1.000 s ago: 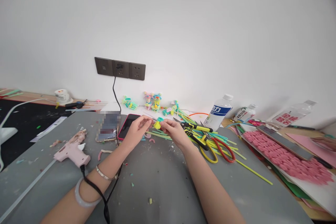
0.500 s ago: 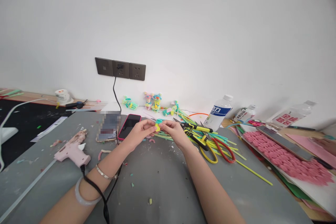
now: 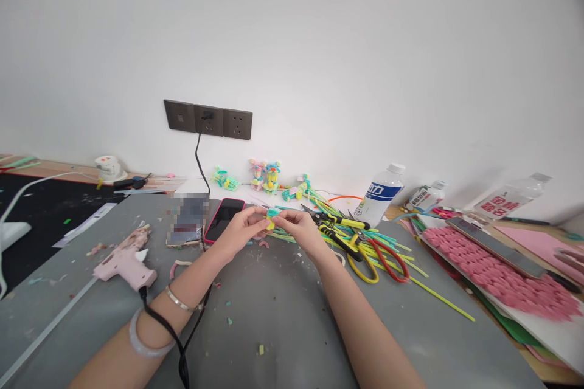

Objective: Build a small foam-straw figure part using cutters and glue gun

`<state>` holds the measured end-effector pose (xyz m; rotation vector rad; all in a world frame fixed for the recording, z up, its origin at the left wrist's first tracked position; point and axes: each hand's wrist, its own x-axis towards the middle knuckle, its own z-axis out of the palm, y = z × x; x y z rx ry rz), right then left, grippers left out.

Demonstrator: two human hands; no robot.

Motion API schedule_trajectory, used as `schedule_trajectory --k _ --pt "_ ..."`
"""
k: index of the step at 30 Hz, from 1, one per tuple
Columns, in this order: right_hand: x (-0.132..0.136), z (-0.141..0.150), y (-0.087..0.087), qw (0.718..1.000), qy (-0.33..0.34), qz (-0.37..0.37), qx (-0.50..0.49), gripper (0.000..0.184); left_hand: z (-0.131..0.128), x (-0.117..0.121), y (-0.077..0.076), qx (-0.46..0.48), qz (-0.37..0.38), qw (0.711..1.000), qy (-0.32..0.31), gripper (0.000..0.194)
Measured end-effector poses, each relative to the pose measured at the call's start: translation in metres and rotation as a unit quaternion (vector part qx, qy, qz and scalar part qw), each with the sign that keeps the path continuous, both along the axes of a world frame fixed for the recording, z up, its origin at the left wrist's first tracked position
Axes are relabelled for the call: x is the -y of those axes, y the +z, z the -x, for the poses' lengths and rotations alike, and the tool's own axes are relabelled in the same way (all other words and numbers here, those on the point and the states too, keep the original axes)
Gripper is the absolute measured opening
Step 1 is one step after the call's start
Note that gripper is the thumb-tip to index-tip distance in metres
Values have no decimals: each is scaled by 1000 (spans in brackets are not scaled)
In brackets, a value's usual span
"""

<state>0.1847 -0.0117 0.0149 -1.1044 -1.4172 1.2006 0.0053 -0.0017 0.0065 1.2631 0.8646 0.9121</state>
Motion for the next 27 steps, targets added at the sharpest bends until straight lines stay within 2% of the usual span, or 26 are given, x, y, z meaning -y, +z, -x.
schedule_trajectory --k 5,12,22,27 --pt "-1 -2 0 1000 5 6 -6 39 -1 0 2 25 20 999 17 46" --pt "-1 -2 1 999 40 10 -30 38 -1 2 8 41 0 999 13 45" --pt "-1 2 -4 995 77 32 -45 37 -2 1 1 70 -12 997 26 39" --pt "-1 5 -5 995 51 45 -73 36 -5 6 7 73 -20 997 21 37"
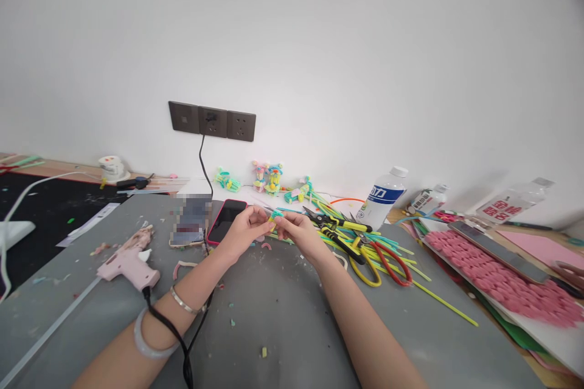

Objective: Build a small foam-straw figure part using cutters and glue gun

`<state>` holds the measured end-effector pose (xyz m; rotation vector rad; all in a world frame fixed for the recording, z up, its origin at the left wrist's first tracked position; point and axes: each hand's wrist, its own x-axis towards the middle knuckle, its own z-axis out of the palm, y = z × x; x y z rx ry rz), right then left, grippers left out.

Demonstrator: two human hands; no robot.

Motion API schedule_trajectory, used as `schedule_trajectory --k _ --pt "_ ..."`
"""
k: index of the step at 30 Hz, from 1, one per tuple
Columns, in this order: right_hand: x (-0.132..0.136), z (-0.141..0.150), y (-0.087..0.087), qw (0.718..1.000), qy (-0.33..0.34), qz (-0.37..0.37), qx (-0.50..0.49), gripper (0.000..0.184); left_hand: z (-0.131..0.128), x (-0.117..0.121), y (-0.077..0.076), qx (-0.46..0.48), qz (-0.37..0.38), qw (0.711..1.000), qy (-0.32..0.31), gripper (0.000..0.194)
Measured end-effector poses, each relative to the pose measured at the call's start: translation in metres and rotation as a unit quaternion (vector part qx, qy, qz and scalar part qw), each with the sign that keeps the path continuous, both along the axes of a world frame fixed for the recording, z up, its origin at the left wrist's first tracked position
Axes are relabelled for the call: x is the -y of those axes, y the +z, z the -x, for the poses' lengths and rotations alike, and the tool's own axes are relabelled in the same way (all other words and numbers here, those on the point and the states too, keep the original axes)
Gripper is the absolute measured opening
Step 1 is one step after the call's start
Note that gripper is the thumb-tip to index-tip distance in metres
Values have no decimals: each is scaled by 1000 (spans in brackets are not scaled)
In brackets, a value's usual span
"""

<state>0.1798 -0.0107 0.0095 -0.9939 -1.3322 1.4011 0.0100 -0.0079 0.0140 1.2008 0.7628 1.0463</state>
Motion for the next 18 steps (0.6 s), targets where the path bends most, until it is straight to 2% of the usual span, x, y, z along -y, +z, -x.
schedule_trajectory --k 3,8,11,18 --pt "0 -1 1 1000 -5 4 -12 38 -1 2 3 21 5 1000 -3 36" --pt "-3 -8 -1 999 6 -7 -49 39 0 0 3 90 72 993 -6 43" --pt "-4 -9 -2 998 19 -12 -66 38 1 -1 3 81 88 993 -13 42" --pt "-5 -10 -3 996 45 -1 -80 36 0 5 7 31 82 992 -86 33"
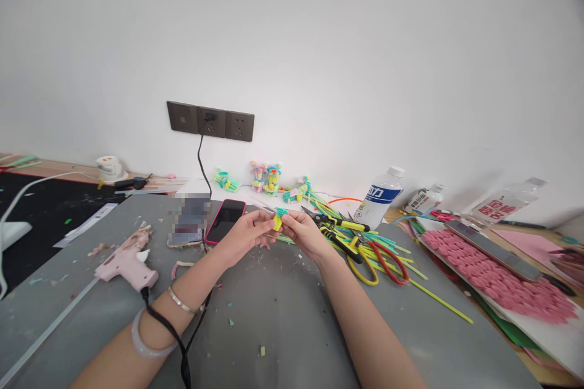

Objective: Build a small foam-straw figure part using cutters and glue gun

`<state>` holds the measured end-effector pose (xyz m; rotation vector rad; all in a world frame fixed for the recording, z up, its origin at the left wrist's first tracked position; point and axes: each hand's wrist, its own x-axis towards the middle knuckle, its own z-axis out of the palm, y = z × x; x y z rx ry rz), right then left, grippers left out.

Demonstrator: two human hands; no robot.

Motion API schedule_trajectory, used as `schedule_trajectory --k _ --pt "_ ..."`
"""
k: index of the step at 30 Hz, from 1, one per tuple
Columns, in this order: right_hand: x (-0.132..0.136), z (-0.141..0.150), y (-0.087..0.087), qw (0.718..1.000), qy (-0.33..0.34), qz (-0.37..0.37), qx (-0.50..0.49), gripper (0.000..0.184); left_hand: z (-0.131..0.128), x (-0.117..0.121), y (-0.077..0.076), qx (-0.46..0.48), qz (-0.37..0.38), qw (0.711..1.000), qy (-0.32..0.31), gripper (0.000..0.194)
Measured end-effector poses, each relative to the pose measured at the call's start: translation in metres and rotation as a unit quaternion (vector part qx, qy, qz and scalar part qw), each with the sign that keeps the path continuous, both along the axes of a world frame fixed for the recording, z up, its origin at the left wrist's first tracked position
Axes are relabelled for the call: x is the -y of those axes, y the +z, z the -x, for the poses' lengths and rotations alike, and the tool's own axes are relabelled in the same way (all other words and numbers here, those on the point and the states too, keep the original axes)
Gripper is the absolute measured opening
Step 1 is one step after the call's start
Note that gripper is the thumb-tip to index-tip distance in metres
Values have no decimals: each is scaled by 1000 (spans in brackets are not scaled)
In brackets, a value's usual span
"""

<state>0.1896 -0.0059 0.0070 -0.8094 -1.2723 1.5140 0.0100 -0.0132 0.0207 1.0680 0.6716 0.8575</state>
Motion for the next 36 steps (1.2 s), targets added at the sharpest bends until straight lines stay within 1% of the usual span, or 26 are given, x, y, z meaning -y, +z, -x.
schedule_trajectory --k 7,11,17,25,31,34,36 --pt "1 5 -1 998 26 39 -52 39 1 0 -3 24 -1 999 -23 35" --pt "1 6 -3 997 34 38 -67 39 1 -1 -2 21 2 1000 -17 37" --pt "2 7 -3 999 16 31 -41 34 0 0 -1 19 1 1000 4 36" --pt "1 2 0 1000 -4 12 -1 35 0 1 4 33 9 999 27 35" --pt "3 0 1 1000 9 -6 -1 31 1 -1 1 36 14 999 12 32" --pt "3 2 2 1000 0 -10 2 32 2 -1 -2 22 -1 1000 -3 31" --pt "3 3 3 1000 -4 -14 4 34 3 -2 -3 9 -19 1000 -1 31"
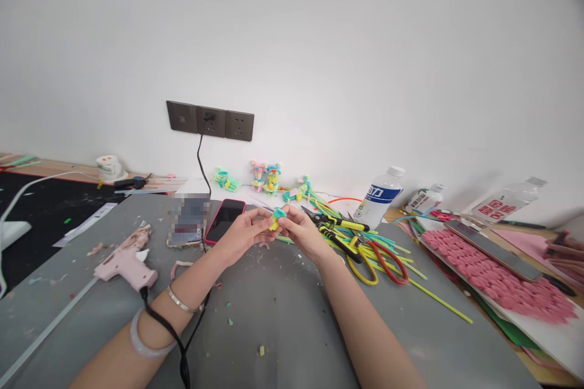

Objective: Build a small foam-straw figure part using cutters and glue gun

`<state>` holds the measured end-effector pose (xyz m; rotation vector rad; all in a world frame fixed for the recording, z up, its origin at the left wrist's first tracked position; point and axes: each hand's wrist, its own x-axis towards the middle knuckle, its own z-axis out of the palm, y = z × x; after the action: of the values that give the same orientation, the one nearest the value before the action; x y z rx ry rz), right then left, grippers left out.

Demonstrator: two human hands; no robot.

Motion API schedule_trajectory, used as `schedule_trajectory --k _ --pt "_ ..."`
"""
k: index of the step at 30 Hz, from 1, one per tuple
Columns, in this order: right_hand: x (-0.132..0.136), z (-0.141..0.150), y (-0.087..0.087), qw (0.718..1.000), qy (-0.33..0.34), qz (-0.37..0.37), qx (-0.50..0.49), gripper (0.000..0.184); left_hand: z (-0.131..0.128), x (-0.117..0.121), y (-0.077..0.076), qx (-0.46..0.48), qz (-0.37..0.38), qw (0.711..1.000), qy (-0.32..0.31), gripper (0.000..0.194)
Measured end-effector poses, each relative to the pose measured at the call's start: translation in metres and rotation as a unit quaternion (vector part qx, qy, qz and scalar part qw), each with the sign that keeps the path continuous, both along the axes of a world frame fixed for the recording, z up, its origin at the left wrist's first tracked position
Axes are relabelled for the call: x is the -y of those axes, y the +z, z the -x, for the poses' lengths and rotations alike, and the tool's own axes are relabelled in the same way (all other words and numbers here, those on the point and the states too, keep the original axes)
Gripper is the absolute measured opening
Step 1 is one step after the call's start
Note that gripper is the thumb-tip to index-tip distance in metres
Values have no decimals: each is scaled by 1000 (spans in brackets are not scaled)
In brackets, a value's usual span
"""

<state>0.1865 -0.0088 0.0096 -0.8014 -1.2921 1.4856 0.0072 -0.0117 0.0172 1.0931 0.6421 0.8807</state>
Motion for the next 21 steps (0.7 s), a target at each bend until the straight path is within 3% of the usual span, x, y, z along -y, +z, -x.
schedule_trajectory --k 5,14,21 --pt "1 1 2 1000 -4 -9 26 36 -1 0 0 -26 -26 999 34 32" --pt "2 -3 5 1000 -1 -6 30 29 -1 -3 1 34 36 996 69 35" --pt "1 1 1 999 -26 -9 39 30 -1 -3 2 29 45 995 80 38"
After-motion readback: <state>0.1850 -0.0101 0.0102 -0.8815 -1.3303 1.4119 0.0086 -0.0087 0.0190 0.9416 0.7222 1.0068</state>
